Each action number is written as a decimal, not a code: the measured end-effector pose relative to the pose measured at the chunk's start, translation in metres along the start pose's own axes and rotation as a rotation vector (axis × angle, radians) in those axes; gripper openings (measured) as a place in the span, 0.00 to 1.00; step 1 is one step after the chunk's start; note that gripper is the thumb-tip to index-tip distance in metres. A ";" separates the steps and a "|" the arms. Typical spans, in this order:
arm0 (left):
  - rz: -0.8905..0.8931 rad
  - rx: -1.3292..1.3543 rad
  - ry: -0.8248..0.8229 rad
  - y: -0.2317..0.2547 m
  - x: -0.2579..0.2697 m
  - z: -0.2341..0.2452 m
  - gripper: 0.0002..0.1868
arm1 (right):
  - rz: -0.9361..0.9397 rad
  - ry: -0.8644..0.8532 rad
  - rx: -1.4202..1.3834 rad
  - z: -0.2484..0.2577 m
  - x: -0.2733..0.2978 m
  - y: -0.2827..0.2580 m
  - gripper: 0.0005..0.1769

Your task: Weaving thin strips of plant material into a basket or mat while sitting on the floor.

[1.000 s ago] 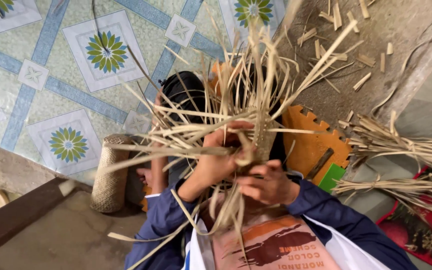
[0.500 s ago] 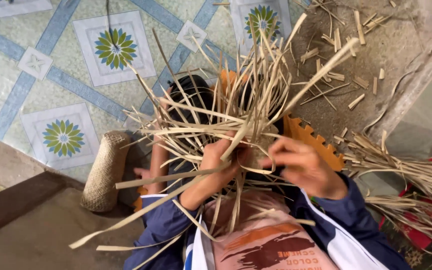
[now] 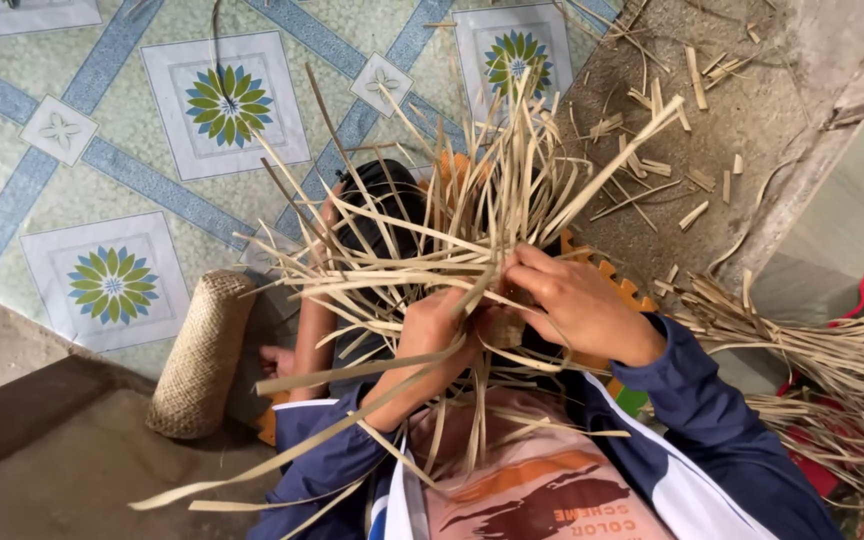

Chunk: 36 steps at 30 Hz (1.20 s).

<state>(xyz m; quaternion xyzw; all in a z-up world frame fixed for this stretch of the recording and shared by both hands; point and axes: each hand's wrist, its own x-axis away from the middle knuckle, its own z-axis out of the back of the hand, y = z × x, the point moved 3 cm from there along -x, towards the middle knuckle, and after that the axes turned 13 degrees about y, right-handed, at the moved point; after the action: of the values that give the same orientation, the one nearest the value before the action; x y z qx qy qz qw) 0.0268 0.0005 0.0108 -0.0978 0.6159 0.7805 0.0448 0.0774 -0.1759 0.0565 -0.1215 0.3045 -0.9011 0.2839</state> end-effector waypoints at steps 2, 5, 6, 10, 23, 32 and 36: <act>0.022 0.067 -0.008 -0.001 -0.001 0.003 0.05 | -0.095 0.033 -0.144 -0.007 0.000 0.006 0.05; 0.106 0.172 -0.019 -0.017 0.005 -0.002 0.05 | -0.199 0.079 -0.366 -0.011 0.001 0.012 0.04; 0.171 0.207 -0.028 -0.026 0.009 -0.006 0.06 | -0.213 0.092 -0.449 -0.011 0.002 0.013 0.05; 0.367 0.305 0.019 -0.029 0.004 -0.009 0.05 | -0.285 0.133 -0.559 -0.004 0.015 0.002 0.07; 0.406 0.364 0.010 -0.033 0.002 -0.012 0.10 | 0.103 0.436 -1.121 0.007 0.035 0.047 0.24; 0.585 0.313 0.041 -0.033 0.011 -0.008 0.09 | 0.018 0.502 -0.020 -0.032 0.016 0.020 0.02; 0.448 0.314 0.099 -0.022 0.008 -0.002 0.05 | -0.008 0.465 0.106 -0.029 0.016 0.018 0.04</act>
<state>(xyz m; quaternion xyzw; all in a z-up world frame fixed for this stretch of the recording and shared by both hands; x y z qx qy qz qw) 0.0235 0.0034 -0.0123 0.0111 0.7372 0.6600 -0.1443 0.0609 -0.1831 0.0235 0.1033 0.3135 -0.9206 0.2087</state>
